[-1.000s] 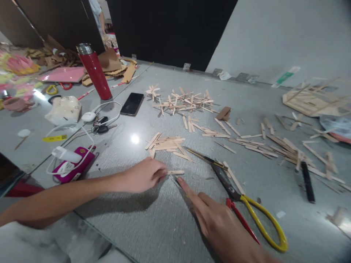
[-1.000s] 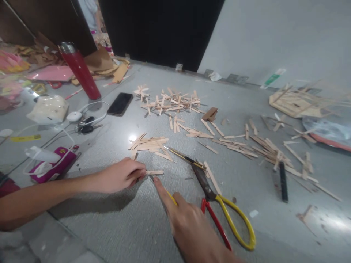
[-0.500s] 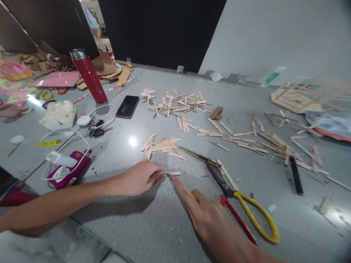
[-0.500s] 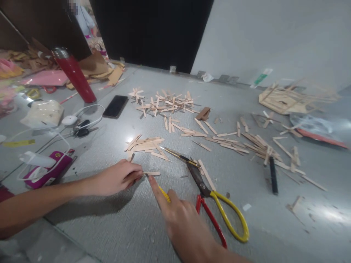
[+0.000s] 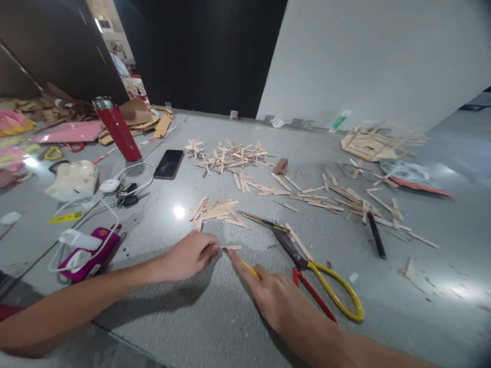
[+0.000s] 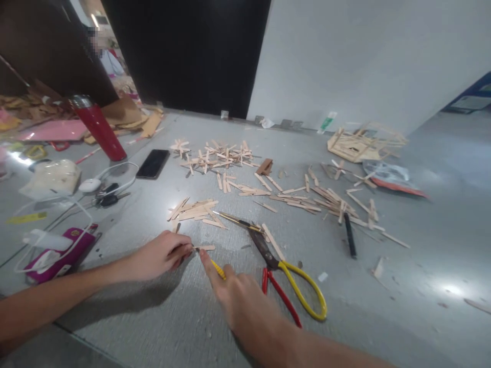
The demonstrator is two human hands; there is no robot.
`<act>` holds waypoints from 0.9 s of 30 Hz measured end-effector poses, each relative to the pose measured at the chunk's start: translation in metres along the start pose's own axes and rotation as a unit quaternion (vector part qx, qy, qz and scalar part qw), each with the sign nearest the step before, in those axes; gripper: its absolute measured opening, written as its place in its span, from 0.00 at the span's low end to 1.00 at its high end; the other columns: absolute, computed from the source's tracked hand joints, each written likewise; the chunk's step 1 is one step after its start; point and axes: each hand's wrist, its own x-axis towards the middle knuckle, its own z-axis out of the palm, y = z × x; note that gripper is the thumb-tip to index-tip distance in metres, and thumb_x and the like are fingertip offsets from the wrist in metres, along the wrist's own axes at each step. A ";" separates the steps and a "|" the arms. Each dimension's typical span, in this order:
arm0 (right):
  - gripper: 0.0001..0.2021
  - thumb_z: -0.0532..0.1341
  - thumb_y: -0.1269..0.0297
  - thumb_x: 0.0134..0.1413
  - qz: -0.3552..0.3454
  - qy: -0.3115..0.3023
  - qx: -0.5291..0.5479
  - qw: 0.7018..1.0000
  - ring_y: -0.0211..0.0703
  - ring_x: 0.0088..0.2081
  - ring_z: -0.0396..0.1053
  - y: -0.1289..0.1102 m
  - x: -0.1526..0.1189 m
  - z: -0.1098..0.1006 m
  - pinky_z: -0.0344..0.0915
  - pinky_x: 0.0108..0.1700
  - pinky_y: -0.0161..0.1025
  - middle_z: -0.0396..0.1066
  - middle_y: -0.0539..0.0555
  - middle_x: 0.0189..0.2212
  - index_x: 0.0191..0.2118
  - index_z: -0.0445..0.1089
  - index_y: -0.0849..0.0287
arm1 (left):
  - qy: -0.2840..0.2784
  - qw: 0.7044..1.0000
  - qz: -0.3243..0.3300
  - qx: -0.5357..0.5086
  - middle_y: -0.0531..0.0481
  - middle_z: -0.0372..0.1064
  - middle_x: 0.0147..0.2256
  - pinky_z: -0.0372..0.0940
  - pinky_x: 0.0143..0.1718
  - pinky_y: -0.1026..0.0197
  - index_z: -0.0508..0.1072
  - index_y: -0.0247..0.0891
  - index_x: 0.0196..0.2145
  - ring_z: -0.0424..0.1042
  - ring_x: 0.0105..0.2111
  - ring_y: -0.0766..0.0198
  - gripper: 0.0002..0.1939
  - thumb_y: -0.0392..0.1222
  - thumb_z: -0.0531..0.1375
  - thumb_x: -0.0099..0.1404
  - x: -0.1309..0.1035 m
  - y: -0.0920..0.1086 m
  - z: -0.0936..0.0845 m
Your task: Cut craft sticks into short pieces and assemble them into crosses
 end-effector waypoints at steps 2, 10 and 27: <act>0.47 0.51 0.88 0.54 0.003 -0.010 0.008 1.000 0.46 0.31 0.78 0.000 0.002 0.002 0.66 0.32 0.40 0.80 0.64 0.44 0.79 0.41 0.61 | -0.002 1.000 -0.001 -0.004 0.54 0.61 0.17 0.53 0.25 0.64 0.60 0.41 0.23 0.60 0.19 0.67 0.21 0.43 0.49 0.75 0.000 -0.001 0.000; 0.51 0.52 0.89 0.49 0.015 -0.007 -0.042 0.999 0.45 0.28 0.79 -0.003 0.009 0.010 0.62 0.28 0.36 0.80 0.60 0.41 0.79 0.42 0.57 | 0.004 1.000 -0.002 -0.007 0.54 0.62 0.18 0.55 0.26 0.65 0.60 0.41 0.23 0.61 0.20 0.67 0.20 0.42 0.50 0.75 0.001 -0.003 0.002; 0.52 0.52 0.84 0.54 0.004 0.116 0.083 0.990 0.46 0.25 0.78 0.018 0.010 0.047 0.67 0.28 0.36 0.80 0.54 0.36 0.80 0.34 0.44 | -0.008 0.996 -0.061 -0.067 0.56 0.62 0.17 0.56 0.24 0.66 0.64 0.39 0.24 0.61 0.18 0.69 0.18 0.42 0.52 0.73 0.003 0.001 -0.001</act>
